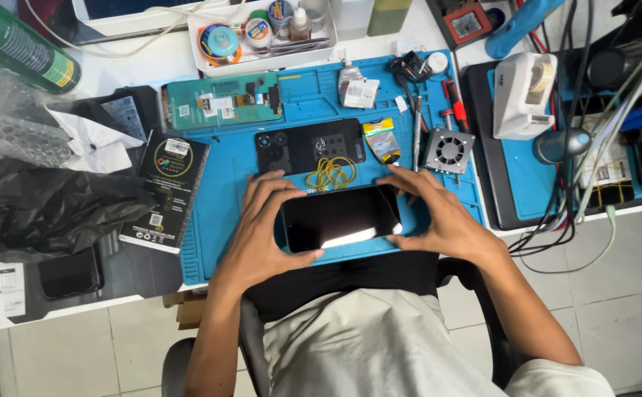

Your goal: The person applies adhesive from a yellow tube along the edges of a smartphone screen. They rotate the phone to cover all sides and continue applying adhesive until the end of the clip.

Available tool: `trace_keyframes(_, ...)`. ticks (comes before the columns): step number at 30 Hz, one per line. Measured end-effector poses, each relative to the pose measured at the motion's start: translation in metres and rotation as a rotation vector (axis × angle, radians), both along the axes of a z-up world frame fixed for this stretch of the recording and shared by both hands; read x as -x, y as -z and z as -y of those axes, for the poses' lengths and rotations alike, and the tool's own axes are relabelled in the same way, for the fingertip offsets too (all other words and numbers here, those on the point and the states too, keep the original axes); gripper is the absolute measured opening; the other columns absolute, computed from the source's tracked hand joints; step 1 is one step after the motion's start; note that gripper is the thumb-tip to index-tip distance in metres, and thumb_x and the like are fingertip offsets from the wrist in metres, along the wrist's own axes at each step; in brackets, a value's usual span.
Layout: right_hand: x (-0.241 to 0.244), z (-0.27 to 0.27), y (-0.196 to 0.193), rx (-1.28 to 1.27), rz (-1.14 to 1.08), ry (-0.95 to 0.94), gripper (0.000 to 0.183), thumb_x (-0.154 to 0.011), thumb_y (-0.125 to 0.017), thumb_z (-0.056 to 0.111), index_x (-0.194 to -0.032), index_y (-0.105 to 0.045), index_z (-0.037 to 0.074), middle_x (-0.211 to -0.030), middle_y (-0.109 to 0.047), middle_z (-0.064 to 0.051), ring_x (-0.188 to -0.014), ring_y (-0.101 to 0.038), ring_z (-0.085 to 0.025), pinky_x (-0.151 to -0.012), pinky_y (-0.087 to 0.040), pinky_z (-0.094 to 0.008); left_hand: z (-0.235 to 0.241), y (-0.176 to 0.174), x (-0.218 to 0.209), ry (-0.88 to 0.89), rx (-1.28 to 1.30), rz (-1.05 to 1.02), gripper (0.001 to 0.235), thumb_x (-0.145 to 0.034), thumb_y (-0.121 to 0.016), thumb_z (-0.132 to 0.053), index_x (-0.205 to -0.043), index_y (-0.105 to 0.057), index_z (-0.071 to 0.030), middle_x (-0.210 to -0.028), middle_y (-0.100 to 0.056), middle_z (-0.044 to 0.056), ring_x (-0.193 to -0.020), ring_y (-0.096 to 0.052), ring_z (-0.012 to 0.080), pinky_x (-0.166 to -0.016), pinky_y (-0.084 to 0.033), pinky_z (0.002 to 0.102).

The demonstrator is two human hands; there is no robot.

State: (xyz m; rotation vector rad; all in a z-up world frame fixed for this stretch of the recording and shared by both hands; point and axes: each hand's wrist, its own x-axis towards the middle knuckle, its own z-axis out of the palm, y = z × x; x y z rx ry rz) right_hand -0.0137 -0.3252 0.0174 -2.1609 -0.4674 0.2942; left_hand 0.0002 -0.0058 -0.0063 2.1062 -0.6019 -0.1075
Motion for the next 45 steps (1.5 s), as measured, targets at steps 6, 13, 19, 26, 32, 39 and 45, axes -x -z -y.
trace_keyframes(6, 0.002, 0.002, -0.004, 0.085, -0.028, 0.008, 0.105, -0.067, -0.089, 0.018, -0.155, -0.034, 0.007, -0.143, -0.058, -0.011, -0.11, -0.06, -0.03, -0.099, -0.051, -0.042, 0.006, 0.011, 0.003, -0.004, -0.117, 0.124, 0.081, -0.059, -0.096, -0.039, -0.124, -0.06, -0.007, -0.132, -0.05, 0.013, -0.139, -0.04, 0.0375, -0.125, -0.015, 0.066)
trace_keyframes(13, 0.004, 0.0, -0.008, 0.091, -0.074, 0.043, 0.096, -0.069, -0.088, 0.017, -0.152, -0.04, 0.011, -0.135, -0.058, -0.012, -0.11, -0.063, -0.03, -0.098, -0.053, -0.041, 0.004, 0.013, 0.004, 0.016, -0.21, 0.106, 0.089, -0.059, -0.095, -0.043, -0.132, -0.059, -0.008, -0.133, -0.047, 0.015, -0.139, -0.038, 0.0389, -0.124, -0.015, 0.065)
trace_keyframes(19, 0.007, 0.001, -0.008, 0.097, -0.022, 0.024, 0.087, -0.072, -0.086, 0.016, -0.149, -0.045, 0.008, -0.137, -0.059, -0.014, -0.117, -0.06, -0.033, -0.102, -0.051, -0.043, 0.004, 0.014, 0.001, 0.057, -0.266, 0.1, 0.094, -0.057, -0.094, -0.05, -0.131, -0.057, -0.005, -0.131, -0.048, 0.016, -0.136, -0.039, 0.0388, -0.123, -0.014, 0.066)
trace_keyframes(26, 0.016, 0.004, -0.013, 0.104, -0.082, 0.062, 0.088, -0.07, -0.086, 0.018, -0.147, -0.046, 0.005, -0.14, -0.058, -0.012, -0.116, -0.057, -0.032, -0.101, -0.049, -0.041, 0.006, 0.013, -0.001, 0.123, -0.296, 0.121, 0.091, -0.059, -0.091, -0.052, -0.129, -0.06, -0.002, -0.126, -0.05, 0.014, -0.131, -0.044, 0.0357, -0.122, -0.013, 0.068)
trace_keyframes(32, 0.014, -0.006, -0.037, 0.191, 0.041, -0.043, 0.079, -0.077, -0.08, 0.028, -0.144, -0.048, 0.001, -0.149, -0.052, -0.017, -0.126, -0.051, -0.037, -0.104, -0.045, -0.044, 0.007, 0.007, -0.005, 0.154, -0.337, 0.114, 0.092, -0.061, -0.089, -0.058, -0.129, -0.06, -0.002, -0.124, -0.05, 0.014, -0.13, -0.044, 0.0363, -0.122, -0.014, 0.067)
trace_keyframes(39, 0.036, -0.009, -0.106, -0.369, 0.124, -0.206, 0.066, -0.09, -0.066, 0.035, -0.145, -0.05, 0.001, -0.148, -0.054, -0.019, -0.131, -0.053, -0.036, -0.106, -0.045, -0.047, 0.013, -0.021, -0.028, 0.224, -0.32, 0.227, 0.094, -0.062, -0.084, -0.066, -0.127, -0.059, -0.002, -0.123, -0.054, 0.017, -0.124, -0.045, 0.0411, -0.113, -0.03, 0.059)
trace_keyframes(45, 0.05, -0.021, -0.105, -0.684, 0.139, -0.051, 0.059, -0.096, -0.059, 0.035, -0.146, -0.052, 0.004, -0.143, -0.059, -0.017, -0.128, -0.055, -0.036, -0.105, -0.046, -0.051, 0.033, -0.056, -0.015, 0.408, -0.046, -0.095, 0.071, -0.074, -0.084, -0.056, -0.12, -0.063, -0.007, -0.117, -0.06, 0.008, -0.117, -0.057, 0.0311, -0.105, -0.045, 0.048)
